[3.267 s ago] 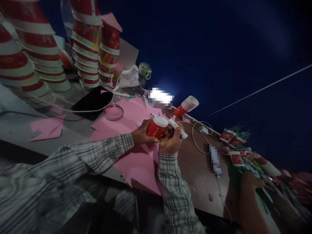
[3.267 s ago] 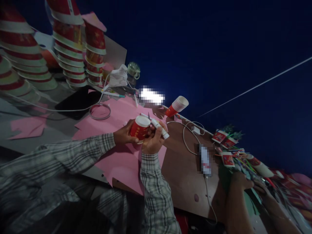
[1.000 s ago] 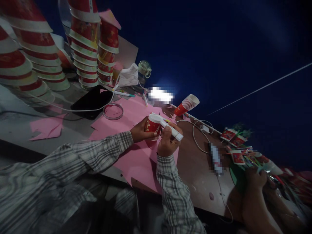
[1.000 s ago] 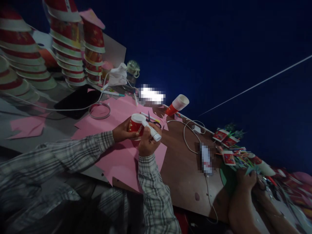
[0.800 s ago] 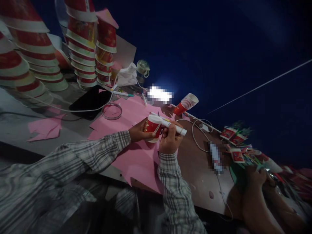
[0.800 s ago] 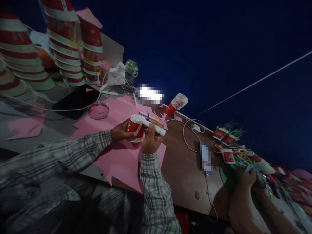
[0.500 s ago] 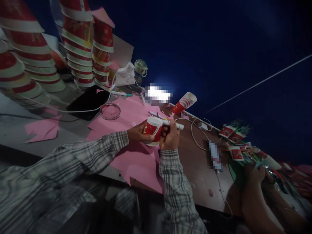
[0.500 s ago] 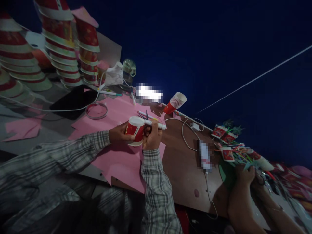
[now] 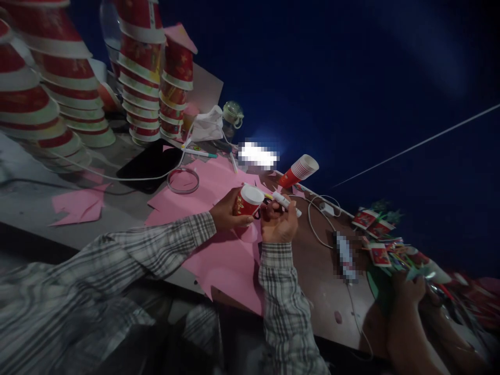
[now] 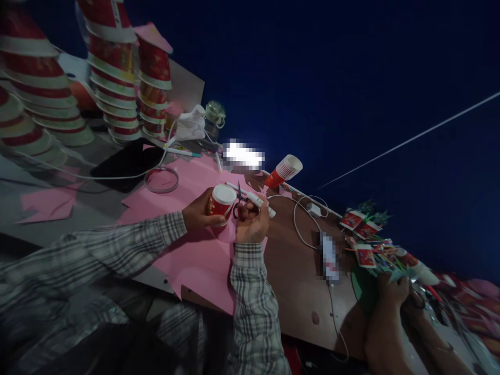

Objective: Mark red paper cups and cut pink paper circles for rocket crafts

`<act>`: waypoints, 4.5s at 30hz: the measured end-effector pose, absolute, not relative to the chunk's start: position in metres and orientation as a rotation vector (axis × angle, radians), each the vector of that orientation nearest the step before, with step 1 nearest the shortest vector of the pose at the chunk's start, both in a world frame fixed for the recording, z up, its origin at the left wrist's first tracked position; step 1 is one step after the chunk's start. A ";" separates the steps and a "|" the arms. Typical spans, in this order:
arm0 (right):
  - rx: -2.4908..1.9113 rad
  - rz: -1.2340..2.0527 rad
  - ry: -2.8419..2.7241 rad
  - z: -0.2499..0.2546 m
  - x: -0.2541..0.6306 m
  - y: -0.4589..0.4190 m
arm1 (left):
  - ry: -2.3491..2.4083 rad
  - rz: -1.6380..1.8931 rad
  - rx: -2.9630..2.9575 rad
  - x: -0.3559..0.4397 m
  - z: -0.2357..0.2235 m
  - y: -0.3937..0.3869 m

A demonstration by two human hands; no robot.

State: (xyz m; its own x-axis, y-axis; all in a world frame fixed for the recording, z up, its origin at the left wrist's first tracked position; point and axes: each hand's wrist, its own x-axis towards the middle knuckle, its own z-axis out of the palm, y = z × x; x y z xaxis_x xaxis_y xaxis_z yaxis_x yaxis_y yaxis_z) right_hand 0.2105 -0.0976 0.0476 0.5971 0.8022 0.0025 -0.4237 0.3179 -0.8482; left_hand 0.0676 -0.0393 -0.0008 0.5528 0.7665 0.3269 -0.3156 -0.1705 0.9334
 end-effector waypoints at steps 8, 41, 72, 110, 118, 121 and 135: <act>-0.887 0.685 -0.513 0.052 0.198 -0.104 | 0.650 1.304 1.860 0.065 -0.008 -0.034; -0.702 1.280 -0.384 0.045 0.219 -0.096 | 0.609 1.287 1.887 0.064 -0.003 -0.038; -0.891 0.724 -0.800 0.041 0.191 -0.101 | 0.443 0.891 1.010 0.065 0.011 -0.032; -1.045 0.830 -0.568 0.056 0.197 -0.098 | 0.152 0.704 1.130 0.058 0.006 -0.025; -1.104 0.894 -0.608 0.046 0.202 -0.096 | 0.094 0.550 1.151 0.049 0.019 -0.029; -1.032 0.919 -0.570 0.039 0.202 -0.092 | 0.085 0.511 1.091 0.050 0.019 -0.030; -1.003 0.643 -0.639 0.039 0.186 -0.096 | 0.296 0.820 0.929 0.069 0.008 -0.036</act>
State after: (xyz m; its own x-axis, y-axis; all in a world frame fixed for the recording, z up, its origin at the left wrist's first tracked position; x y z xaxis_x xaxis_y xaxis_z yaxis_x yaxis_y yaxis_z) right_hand 0.1864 -0.0956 0.0385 0.6477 0.7391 0.1852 -0.1900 0.3920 -0.9001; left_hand 0.0685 -0.0358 0.0079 0.6687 0.7353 0.1102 -0.4957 0.3304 0.8032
